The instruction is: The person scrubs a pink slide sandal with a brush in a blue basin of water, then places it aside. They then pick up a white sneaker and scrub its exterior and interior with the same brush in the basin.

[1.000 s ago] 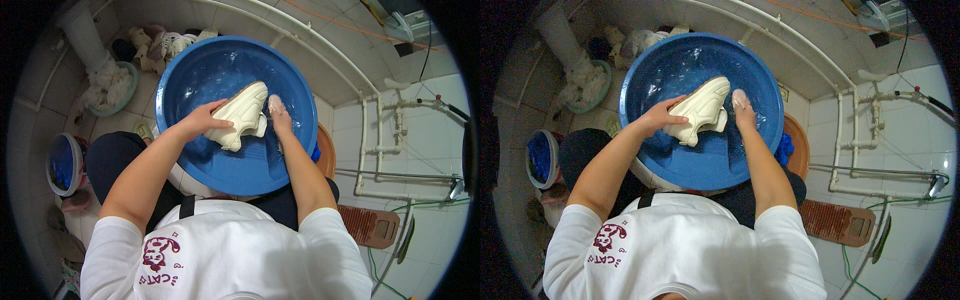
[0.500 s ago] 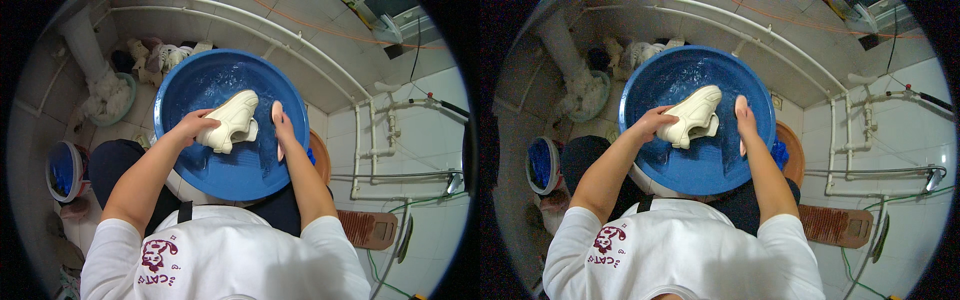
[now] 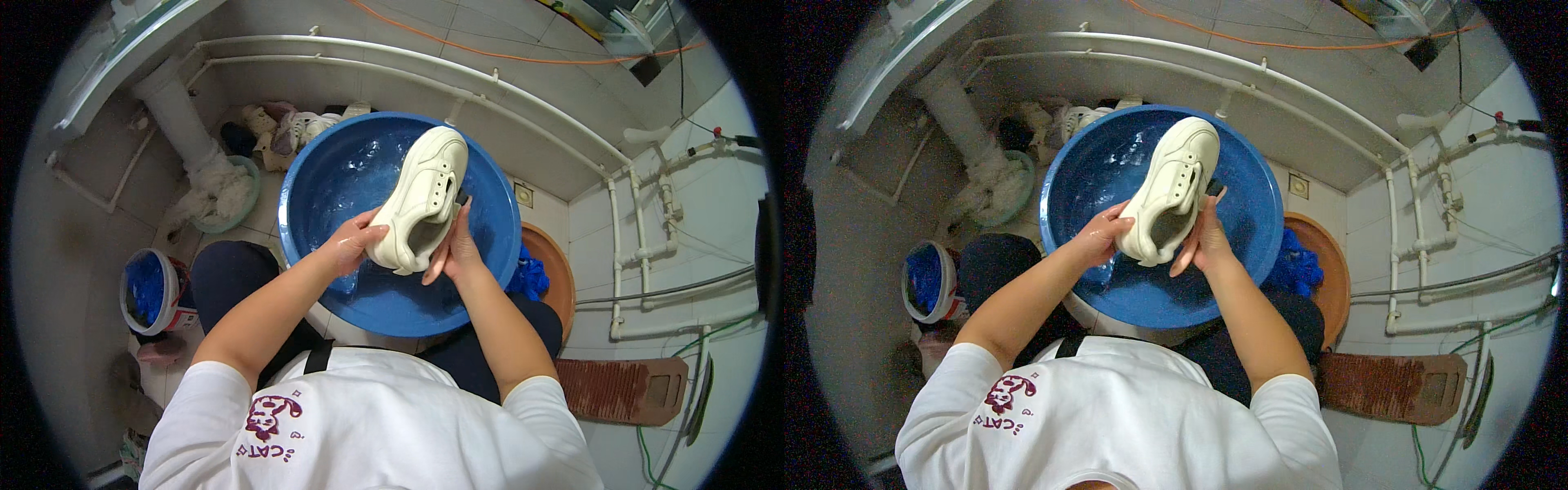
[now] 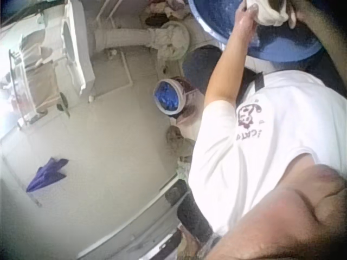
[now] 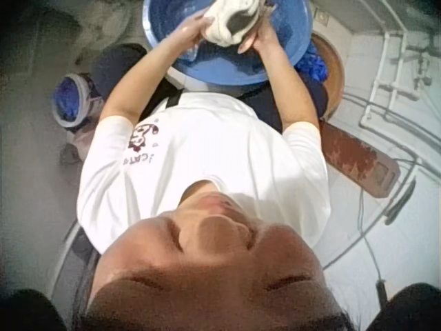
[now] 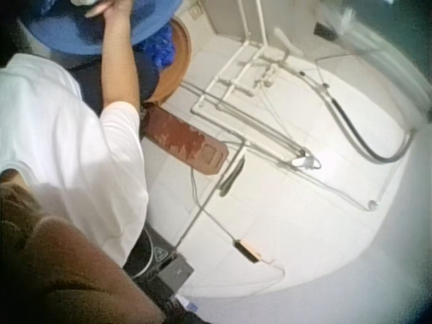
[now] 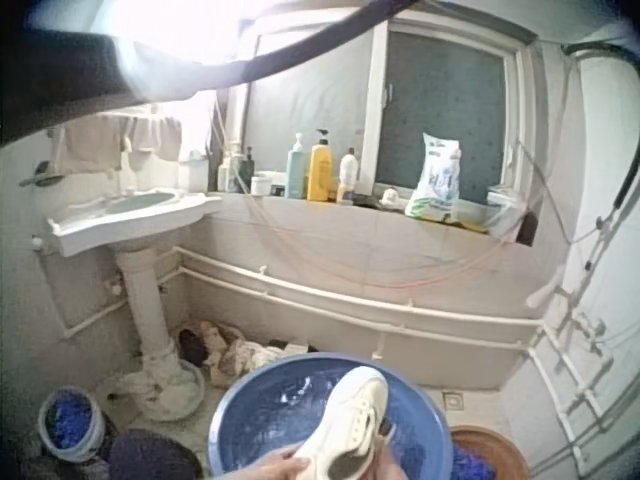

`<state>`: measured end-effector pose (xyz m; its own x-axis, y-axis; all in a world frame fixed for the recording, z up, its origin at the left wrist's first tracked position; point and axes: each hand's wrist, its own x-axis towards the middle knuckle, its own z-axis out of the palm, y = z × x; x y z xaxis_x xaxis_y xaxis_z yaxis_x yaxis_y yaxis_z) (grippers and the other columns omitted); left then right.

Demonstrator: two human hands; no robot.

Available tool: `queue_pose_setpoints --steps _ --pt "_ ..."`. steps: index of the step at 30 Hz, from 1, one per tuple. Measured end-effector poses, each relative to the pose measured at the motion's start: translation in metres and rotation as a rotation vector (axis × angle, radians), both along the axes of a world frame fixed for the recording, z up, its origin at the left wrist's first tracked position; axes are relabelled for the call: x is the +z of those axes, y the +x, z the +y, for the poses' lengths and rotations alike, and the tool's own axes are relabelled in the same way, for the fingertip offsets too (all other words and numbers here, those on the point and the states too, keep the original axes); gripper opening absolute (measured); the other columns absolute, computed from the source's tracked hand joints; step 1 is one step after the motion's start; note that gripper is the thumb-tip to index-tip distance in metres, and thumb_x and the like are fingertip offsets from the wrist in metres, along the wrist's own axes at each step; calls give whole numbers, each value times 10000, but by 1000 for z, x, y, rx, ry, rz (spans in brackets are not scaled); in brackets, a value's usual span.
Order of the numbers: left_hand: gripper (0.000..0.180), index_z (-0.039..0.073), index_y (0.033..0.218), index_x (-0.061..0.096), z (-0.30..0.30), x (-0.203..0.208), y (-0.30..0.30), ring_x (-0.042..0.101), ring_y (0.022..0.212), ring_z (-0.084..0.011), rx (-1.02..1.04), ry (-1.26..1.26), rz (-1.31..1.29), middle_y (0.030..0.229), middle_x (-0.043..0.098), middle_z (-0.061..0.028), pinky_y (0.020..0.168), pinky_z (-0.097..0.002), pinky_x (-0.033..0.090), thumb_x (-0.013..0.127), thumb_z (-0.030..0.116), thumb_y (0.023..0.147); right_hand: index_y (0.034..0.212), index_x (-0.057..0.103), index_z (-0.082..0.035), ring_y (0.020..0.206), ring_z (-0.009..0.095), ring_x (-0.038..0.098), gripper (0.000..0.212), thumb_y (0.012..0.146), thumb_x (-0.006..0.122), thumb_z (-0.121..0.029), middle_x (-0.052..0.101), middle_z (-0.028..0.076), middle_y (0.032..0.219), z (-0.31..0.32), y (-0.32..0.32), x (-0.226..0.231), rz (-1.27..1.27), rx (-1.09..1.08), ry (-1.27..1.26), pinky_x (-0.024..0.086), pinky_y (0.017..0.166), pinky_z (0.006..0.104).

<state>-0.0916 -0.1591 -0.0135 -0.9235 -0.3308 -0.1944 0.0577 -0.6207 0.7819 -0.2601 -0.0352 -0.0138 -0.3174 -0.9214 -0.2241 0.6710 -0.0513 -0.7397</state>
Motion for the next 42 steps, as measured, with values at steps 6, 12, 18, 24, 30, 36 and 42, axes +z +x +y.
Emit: queue_pose_setpoints --steps 6,12,18,24,30,36,42 --pt "543 35 1290 444 4 -4 9 534 1074 -164 17 -261 -110 1186 556 -72 916 -317 423 619 49 776 1292 304 -11 1022 228 558 667 765 702 -104 466 156 1218 -7 13 18 212 -126 -17 512 816 345" --pt "470 47 1258 447 9 8 2 502 1091 -172 285 -69 -140 1195 540 -88 934 -336 374 443 390 936 1316 247 -24 1108 235 477 762 709 708 9 418 124 1246 -9 34 18 435 -252 -98 444 916 350" --pt "527 38 1232 463 21 24 4 506 1068 -175 239 -337 -142 1152 551 -90 930 -328 377 485 454 909 1288 260 -42 989 220 558 695 737 680 14 496 138 1139 -8 32 16 555 -268 -102 502 821 341" --pt "579 -11 1229 430 19 34 -7 520 1050 -189 246 -461 -84 1160 536 -115 916 -340 401 655 336 824 1236 336 -35 1003 218 561 598 743 675 -3 531 128 1108 3 28 28 382 -170 -103 498 830 340" --pt "592 -48 1233 385 8 -1 -34 548 1037 -248 467 -646 -158 1136 548 -191 879 -354 437 647 288 821 1345 162 -41 1051 280 539 826 718 700 -32 437 178 1226 8 17 22 510 -94 -28 562 699 334" --pt "563 13 1285 345 17 3 -38 560 1039 -347 495 -991 -450 1126 566 -217 884 -385 431 559 321 864 1389 88 -33 1127 301 478 952 692 735 -81 342 190 1305 11 12 15 598 -106 -10 548 752 309" --pt "581 8 1298 326 23 4 -32 436 1168 -372 685 -1214 -329 1284 418 -228 946 -410 384 573 286 851 1256 302 -36 954 177 571 628 754 679 -43 522 100 1106 9 11 16 533 -155 -39 515 778 296"
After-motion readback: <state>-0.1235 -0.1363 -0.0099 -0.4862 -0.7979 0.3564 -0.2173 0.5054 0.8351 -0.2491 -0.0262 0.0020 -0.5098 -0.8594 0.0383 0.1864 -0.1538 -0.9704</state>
